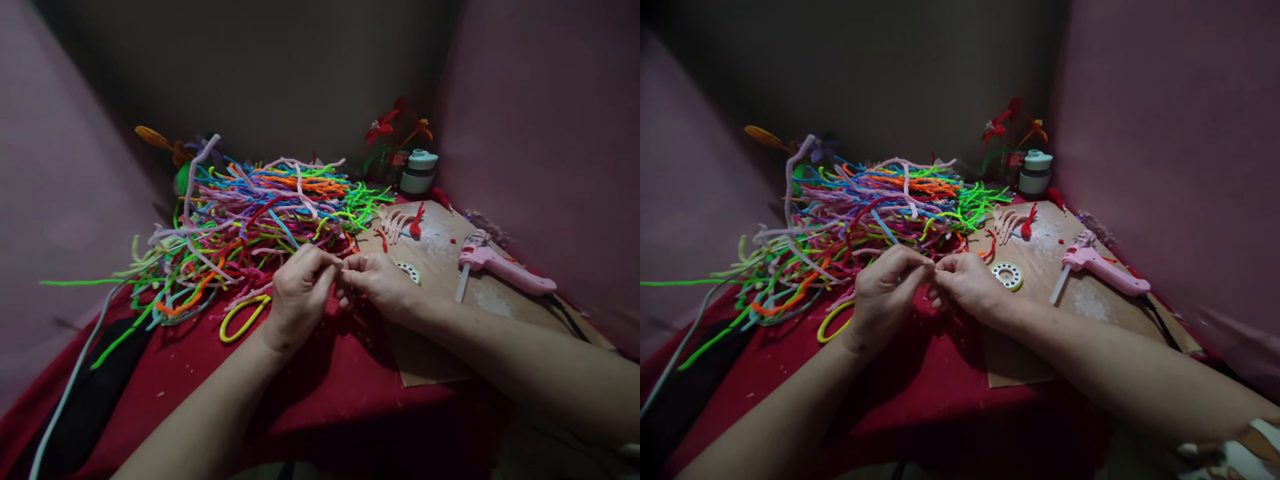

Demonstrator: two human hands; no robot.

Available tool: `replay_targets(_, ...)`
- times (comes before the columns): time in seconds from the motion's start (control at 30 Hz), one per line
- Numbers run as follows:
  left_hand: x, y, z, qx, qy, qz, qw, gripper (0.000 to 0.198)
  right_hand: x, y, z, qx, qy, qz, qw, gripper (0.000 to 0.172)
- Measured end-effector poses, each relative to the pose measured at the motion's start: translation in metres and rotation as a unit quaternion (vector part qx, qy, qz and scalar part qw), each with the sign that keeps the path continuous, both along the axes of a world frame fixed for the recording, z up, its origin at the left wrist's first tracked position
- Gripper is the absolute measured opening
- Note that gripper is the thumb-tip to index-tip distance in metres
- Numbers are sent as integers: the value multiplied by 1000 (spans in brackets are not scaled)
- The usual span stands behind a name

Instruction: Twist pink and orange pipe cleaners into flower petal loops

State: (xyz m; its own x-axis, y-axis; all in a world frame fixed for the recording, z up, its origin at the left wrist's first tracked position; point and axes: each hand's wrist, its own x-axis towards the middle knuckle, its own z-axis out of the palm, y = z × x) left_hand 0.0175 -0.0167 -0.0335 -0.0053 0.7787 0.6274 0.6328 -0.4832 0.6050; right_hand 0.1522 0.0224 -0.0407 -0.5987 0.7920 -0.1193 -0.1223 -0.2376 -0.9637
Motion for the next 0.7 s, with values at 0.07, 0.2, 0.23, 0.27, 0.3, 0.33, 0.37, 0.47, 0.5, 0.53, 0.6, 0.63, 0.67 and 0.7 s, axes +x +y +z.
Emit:
replay_targets(0.07,-1,2,1,-41,-5,4,999,9,0,-1,2,-1,-8,-14,1000,15)
replay_targets(0.2,-1,5,2,-7,69,23,997,13,-1,0,3,-8,-24,-4,1000,15)
replay_targets(0.23,0,5,1,27,106,30,994,15,-1,1,3,-15,-24,10,1000,15)
replay_targets(0.27,1,5,1,56,135,36,989,16,-1,1,2,-24,-23,24,999,15)
replay_targets(0.3,2,5,1,69,148,38,986,17,0,2,1,-32,-20,39,999,15)
replay_targets(0.33,3,5,2,66,138,40,987,17,0,3,0,-41,-15,51,998,15)
replay_targets(0.37,3,5,3,46,106,44,992,17,0,3,0,-48,-7,60,997,14)
replay_targets(0.47,3,7,8,-70,-39,38,996,23,0,4,-4,-58,12,75,995,14)
replay_targets(0.5,2,8,9,-107,-84,28,990,25,1,4,-5,-60,18,76,995,14)
replay_targets(0.53,1,10,11,-139,-124,18,982,26,1,5,-6,-62,25,72,995,14)
replay_targets(0.6,-2,11,14,-182,-183,5,966,27,1,6,-6,-60,44,51,996,12)
replay_targets(0.63,-3,11,15,-199,-202,4,959,28,1,6,-6,-55,54,36,996,11)
replay_targets(0.67,-5,11,15,-214,-210,0,954,29,2,7,-6,-48,63,21,997,12)
replay_targets(0.7,-6,11,16,-227,-208,-7,951,29,2,7,-5,-40,71,8,997,13)
